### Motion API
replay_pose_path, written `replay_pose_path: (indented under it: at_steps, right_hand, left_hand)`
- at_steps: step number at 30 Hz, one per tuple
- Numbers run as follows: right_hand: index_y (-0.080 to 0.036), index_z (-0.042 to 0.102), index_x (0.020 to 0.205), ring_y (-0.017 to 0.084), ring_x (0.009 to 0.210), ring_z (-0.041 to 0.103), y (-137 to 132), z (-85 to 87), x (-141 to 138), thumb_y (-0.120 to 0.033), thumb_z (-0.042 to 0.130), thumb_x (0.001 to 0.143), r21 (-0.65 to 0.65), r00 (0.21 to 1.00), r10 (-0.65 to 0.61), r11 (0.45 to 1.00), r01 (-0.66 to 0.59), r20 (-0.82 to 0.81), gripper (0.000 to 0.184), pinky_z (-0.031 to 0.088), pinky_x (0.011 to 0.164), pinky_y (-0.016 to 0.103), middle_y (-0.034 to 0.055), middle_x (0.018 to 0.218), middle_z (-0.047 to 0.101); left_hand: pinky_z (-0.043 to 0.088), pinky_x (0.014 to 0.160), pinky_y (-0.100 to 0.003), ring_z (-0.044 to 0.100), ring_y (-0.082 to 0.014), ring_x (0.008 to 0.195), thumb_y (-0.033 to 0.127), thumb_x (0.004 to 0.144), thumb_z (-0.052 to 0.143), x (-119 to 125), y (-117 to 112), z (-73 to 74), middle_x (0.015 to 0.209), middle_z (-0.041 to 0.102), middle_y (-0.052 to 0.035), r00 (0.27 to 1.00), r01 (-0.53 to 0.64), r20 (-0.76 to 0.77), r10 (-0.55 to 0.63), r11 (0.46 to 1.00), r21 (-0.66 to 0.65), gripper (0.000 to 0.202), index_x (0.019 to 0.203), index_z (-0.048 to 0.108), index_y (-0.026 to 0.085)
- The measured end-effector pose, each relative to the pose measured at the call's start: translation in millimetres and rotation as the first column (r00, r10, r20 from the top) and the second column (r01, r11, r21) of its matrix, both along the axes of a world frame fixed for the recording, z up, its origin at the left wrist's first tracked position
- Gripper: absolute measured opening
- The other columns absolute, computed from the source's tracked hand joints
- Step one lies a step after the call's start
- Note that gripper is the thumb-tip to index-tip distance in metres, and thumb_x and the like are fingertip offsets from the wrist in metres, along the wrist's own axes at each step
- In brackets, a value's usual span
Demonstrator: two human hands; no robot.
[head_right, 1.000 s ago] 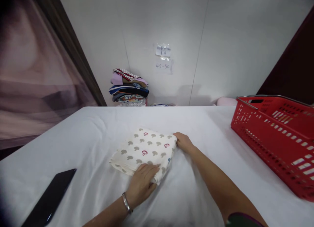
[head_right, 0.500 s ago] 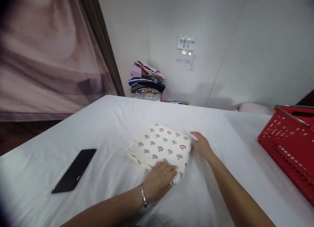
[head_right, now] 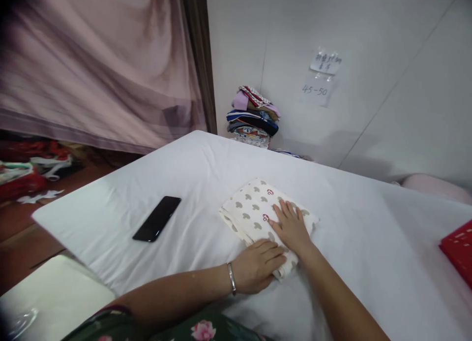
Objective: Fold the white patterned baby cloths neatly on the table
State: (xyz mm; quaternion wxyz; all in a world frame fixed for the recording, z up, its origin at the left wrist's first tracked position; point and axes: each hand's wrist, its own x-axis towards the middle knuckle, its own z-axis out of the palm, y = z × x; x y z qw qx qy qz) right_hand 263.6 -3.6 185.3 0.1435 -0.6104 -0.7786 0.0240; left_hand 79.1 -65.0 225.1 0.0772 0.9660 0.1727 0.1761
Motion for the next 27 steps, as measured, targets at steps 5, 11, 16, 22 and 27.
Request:
replay_pose_path:
  at_steps: [5, 11, 16, 22, 27]
  right_hand:
    - [-0.025, 0.039, 0.133, 0.027, 0.134, 0.017, -4, 6.3, 1, -0.048, 0.037, 0.086, -0.035, 1.000, -0.011, 0.999, 0.011, -0.015, 0.052, 0.012, 0.106, 0.052, 0.0052, 0.145, 0.025]
    - [-0.025, 0.033, 0.137, 0.027, 0.135, 0.013, -18, 40.2, -29, -0.052, 0.029, 0.088, -0.180, 0.992, -0.013, 0.984, -0.010, -0.127, 0.056, 0.014, 0.105, 0.053, 0.0072, 0.147, 0.015]
    - [-0.028, 0.024, 0.140, 0.024, 0.135, 0.009, -25, 42.3, -61, -0.051, 0.032, 0.089, -0.144, 0.983, 0.132, 0.978, -0.150, -0.128, 0.057, 0.008, 0.107, 0.050, 0.0032, 0.148, 0.012]
    - [-0.029, 0.032, 0.137, 0.022, 0.135, 0.011, -18, 19.8, -62, -0.055, 0.031, 0.088, -0.208, 0.987, 0.099, 0.970, -0.123, -0.124, 0.056, 0.005, 0.108, 0.048, 0.0021, 0.147, 0.018]
    - [-0.027, 0.043, 0.130, 0.023, 0.133, 0.020, -21, 28.5, -62, -0.051, 0.036, 0.087, -0.206, 0.952, 0.058, 0.971, -0.124, -0.299, 0.050, 0.012, 0.108, 0.048, 0.0037, 0.143, 0.030]
  left_hand:
    - [0.030, 0.101, -0.040, 0.045, -0.0189, 0.115, 0.028, 0.082, 0.046, -34, 10, 5.5, 0.121, 0.055, -0.0091, 0.979, -0.076, 0.184, 0.089, 0.994, -0.075, 0.034, 0.115, 0.050, 0.018]
    - [0.048, 0.074, -0.032, 0.061, -0.0162, 0.083, 0.025, 0.079, 0.049, -103, 61, -3.0, 0.094, 0.063, -0.0076, 0.419, -0.660, 0.237, 0.876, 0.474, -0.583, 0.024, 0.100, 0.057, 0.018]
    - [0.048, 0.067, -0.025, 0.062, -0.0130, 0.073, 0.023, 0.073, 0.054, -120, 86, -11.8, 0.096, 0.065, -0.0061, 0.327, -0.597, 0.021, 0.945, 0.224, -0.770, 0.031, 0.103, 0.057, 0.016]
    - [0.045, 0.067, -0.024, 0.060, -0.0134, 0.070, 0.024, 0.073, 0.052, -110, 88, -6.9, 0.087, 0.066, -0.0038, 0.397, -0.617, -0.003, 0.918, 0.264, -0.741, 0.022, 0.092, 0.062, 0.018]
    - [0.043, 0.063, -0.024, 0.055, -0.0121, 0.063, 0.033, 0.075, 0.051, -107, 83, 1.8, 0.072, 0.062, -0.0011, 0.326, -0.646, 0.093, 0.941, 0.294, -0.704, 0.020, 0.083, 0.062, 0.018]
